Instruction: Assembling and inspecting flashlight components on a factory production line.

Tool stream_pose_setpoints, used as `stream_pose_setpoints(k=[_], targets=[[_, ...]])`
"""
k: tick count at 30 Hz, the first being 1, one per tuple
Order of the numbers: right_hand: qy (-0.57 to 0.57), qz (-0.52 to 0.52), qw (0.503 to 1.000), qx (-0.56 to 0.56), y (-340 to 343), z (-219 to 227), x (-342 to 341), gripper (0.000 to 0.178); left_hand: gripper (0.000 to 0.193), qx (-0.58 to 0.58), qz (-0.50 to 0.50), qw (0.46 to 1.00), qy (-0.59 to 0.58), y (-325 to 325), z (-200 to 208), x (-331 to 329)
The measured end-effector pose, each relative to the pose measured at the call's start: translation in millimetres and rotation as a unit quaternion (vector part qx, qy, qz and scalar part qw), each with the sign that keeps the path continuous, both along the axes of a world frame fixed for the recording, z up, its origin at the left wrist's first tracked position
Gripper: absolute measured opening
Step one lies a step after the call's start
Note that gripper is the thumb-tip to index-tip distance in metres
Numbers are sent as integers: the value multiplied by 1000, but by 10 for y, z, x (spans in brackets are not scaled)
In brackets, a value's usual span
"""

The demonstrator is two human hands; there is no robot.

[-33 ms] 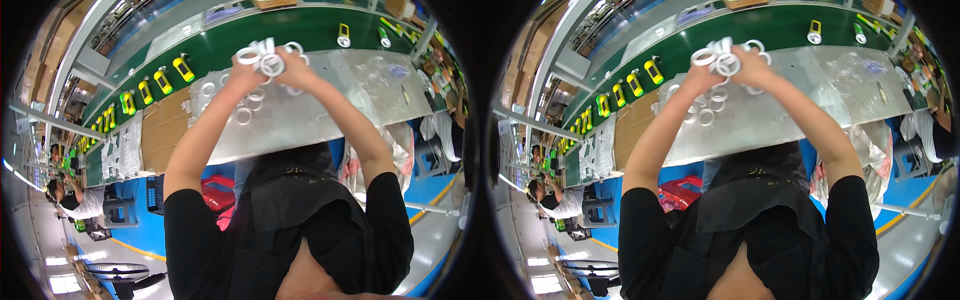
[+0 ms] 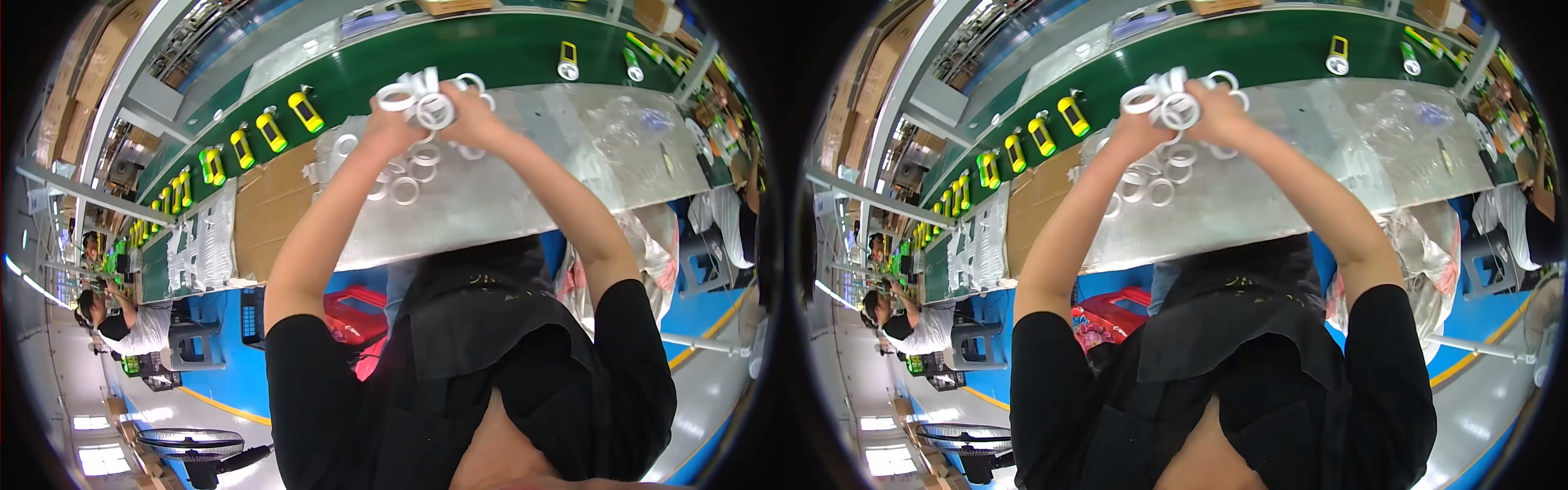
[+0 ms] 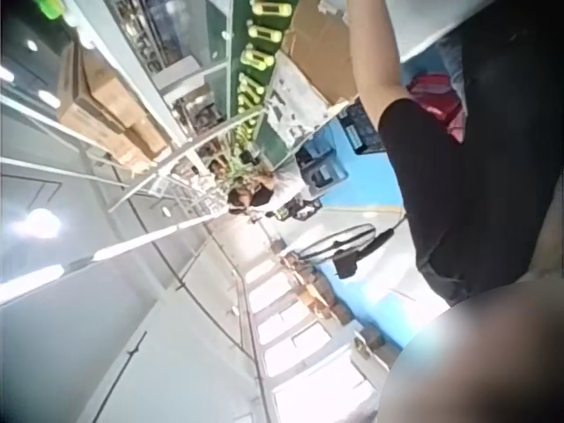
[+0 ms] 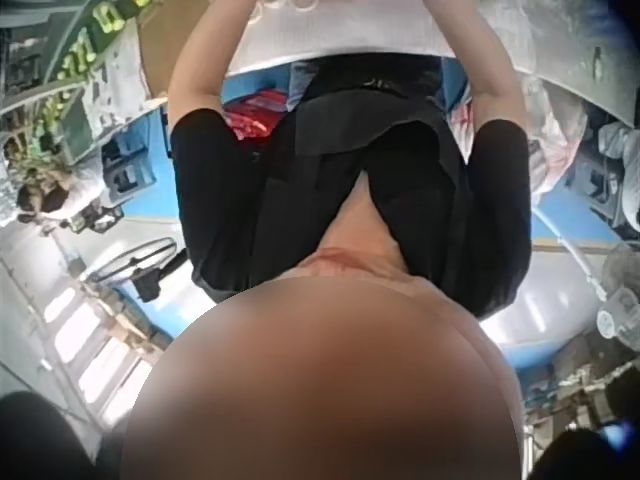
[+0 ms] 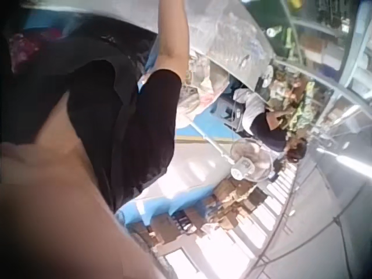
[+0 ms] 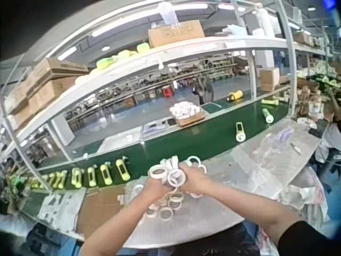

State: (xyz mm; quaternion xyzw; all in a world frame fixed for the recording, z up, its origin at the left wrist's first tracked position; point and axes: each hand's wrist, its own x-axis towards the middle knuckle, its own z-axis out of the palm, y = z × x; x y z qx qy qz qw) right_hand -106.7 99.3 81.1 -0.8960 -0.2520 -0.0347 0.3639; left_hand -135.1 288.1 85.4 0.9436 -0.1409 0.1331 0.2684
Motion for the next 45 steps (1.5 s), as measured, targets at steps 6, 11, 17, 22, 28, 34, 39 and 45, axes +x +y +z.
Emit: stream_pose_setpoints(k=[6, 11, 17, 22, 28, 34, 39, 45], targets=[[71, 104, 992, 20, 937, -13, -181, 77, 65, -8, 103, 993, 63, 917, -96, -385], [87, 147, 985, -29, 1239, -146, -169, 78, 67, -77, 84, 989, 96, 1228, -231, -587], [201, 230, 945, -116, 1386, 176, -76, 80, 61, -124, 89, 981, 122, 1537, -349, -719], [189, 301, 913, -202, 1444, 244, 88, 75, 59, -85, 63, 990, 95, 1716, -322, -794], [131, 412, 871, -231, 1514, 342, 140, 70, 64, -70, 75, 991, 84, 1888, -403, -866], [77, 481, 839, -244, 1538, 520, 152, 57, 59, -63, 99, 989, 89, 1931, -364, -983], [29, 485, 864, -134, 1704, 463, 341, 26, 53, -61, 59, 992, 95, 2010, -345, -1063], [-2, 428, 891, 156, 2076, -68, 614, 25, 50, 16, 83, 992, 90, 2043, -163, -1017]])
